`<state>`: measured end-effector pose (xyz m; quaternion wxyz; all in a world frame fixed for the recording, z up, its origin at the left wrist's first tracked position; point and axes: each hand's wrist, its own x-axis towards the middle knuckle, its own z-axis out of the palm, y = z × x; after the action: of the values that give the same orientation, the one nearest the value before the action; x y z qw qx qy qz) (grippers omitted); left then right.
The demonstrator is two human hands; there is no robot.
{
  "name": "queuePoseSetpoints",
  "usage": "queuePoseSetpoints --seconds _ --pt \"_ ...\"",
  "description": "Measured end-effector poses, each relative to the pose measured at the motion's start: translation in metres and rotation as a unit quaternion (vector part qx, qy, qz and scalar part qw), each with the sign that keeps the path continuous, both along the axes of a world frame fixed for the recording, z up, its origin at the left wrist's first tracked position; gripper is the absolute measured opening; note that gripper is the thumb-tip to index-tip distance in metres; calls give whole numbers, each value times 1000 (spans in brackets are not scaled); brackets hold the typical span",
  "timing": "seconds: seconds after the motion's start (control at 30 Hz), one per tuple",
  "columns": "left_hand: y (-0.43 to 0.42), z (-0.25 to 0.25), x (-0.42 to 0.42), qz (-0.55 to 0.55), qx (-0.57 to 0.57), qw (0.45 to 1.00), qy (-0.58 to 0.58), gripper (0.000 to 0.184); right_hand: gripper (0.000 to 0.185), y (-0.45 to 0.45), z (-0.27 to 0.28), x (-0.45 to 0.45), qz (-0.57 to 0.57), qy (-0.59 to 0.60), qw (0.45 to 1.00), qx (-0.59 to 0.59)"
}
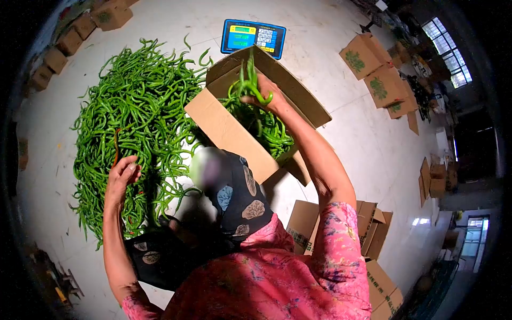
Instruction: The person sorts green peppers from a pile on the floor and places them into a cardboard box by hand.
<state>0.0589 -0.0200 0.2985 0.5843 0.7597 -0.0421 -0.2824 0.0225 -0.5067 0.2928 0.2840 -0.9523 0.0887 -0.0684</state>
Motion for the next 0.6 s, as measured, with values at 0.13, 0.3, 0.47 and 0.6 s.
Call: queuePoseSetpoints --seconds 0.13,0.3,0.47,0.6 --pt "1 6 2 3 38 998 -45 48 55 -43 -43 -2 -99 174 961 -191" --pt "19 9 1 23 21 998 -57 43 49 -34 -27 -4 -95 62 993 -23" --pt "57 13 13 133 -99 986 13 42 44 83 43 -2 100 55 991 76" --pt "121 -8 7 249 -117 961 31 33 36 183 63 -6 286 101 948 92"
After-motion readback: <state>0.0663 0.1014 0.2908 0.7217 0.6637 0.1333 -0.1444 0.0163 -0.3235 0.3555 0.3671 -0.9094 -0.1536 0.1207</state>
